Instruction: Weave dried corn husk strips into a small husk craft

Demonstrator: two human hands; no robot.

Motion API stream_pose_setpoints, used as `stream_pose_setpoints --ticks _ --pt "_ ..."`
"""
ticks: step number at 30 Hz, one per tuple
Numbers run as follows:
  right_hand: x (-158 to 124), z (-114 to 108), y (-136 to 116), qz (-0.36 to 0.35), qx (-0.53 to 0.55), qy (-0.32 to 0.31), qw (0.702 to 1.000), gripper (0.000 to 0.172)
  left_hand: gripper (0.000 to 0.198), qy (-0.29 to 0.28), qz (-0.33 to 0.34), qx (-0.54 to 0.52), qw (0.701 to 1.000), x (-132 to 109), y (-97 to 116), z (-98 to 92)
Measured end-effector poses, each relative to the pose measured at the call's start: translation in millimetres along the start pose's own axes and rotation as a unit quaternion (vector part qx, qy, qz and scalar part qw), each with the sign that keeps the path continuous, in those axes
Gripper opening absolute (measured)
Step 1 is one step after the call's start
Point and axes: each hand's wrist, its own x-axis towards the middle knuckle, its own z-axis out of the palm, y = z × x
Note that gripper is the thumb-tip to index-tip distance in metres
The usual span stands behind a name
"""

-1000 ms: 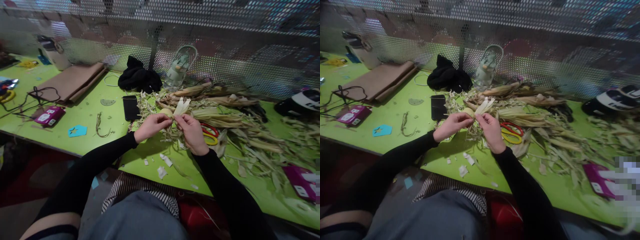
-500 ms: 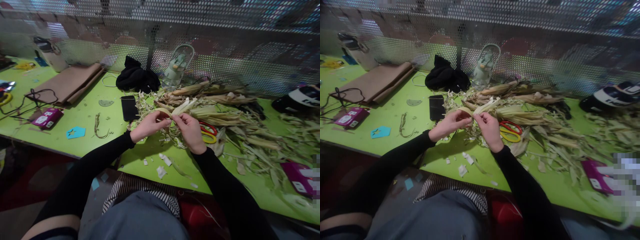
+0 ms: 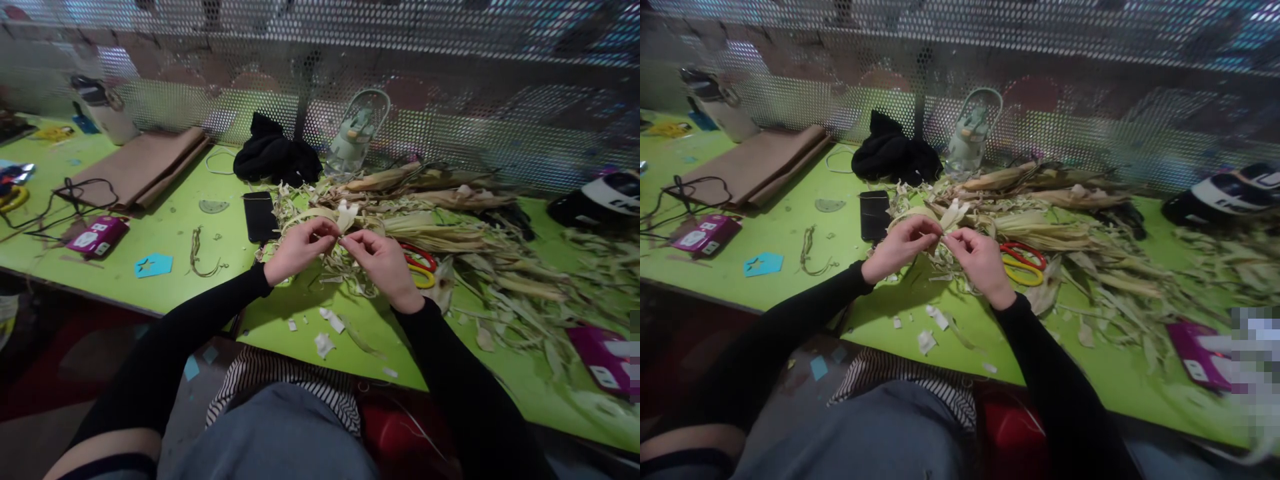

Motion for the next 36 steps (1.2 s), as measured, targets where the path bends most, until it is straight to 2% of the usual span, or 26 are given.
stream_pose_setpoints --ticks 3,5,10,14,17,20,24,27,30,33,34,36 --pt "-3 1 -3 -0.017 -0.010 -0.003 1.000 0.030 0.017 0.001 0.058 0.107 0.993 -2 0 0.3" --pt "-4 0 -6 -0.019 0.000 -0.008 1.000 0.029 0.015 -0.004 0.071 0.142 0.987 -2 -1 -0.4" --pt "0 -5 -4 0.006 0.059 -0.022 0.998 0.028 0.013 -0.028 0.044 0.109 0.993 2 -4 -4.8" --pt "6 -7 6 0.031 0.104 -0.011 0.994 0.032 0.013 0.003 0.052 0.111 0.992 5 -5 -7.7" --pt "7 -5 10 0.037 0.124 -0.009 0.992 0.033 0.010 0.027 0.114 0.185 0.976 4 -5 -8.6" --pt "7 -1 11 0.042 0.147 -0.014 0.988 0.035 0.013 0.034 0.185 0.272 0.944 -1 -5 -9.7" --pt "7 4 14 0.058 0.159 -0.021 0.985 0.038 0.020 -0.022 0.299 0.336 0.893 -5 -10 -11.5" --pt "8 5 19 0.059 0.152 -0.042 0.986 0.044 0.019 -0.067 0.369 0.319 0.870 -5 -17 -10.6" --pt "8 6 21 0.055 0.137 -0.060 0.987 0.050 0.016 -0.079 0.401 0.273 0.871 -3 -23 -8.0" --pt "8 7 21 0.070 0.121 -0.078 0.987 0.052 0.016 -0.114 0.387 0.238 0.884 -1 -25 -5.4" --pt "7 7 20 0.078 0.123 -0.080 0.986 0.051 0.017 -0.127 0.361 0.211 0.900 0 -26 -4.7" --pt "6 7 18 0.094 0.141 -0.082 0.982 0.049 0.016 -0.144 0.255 0.116 0.949 1 -24 -3.8"
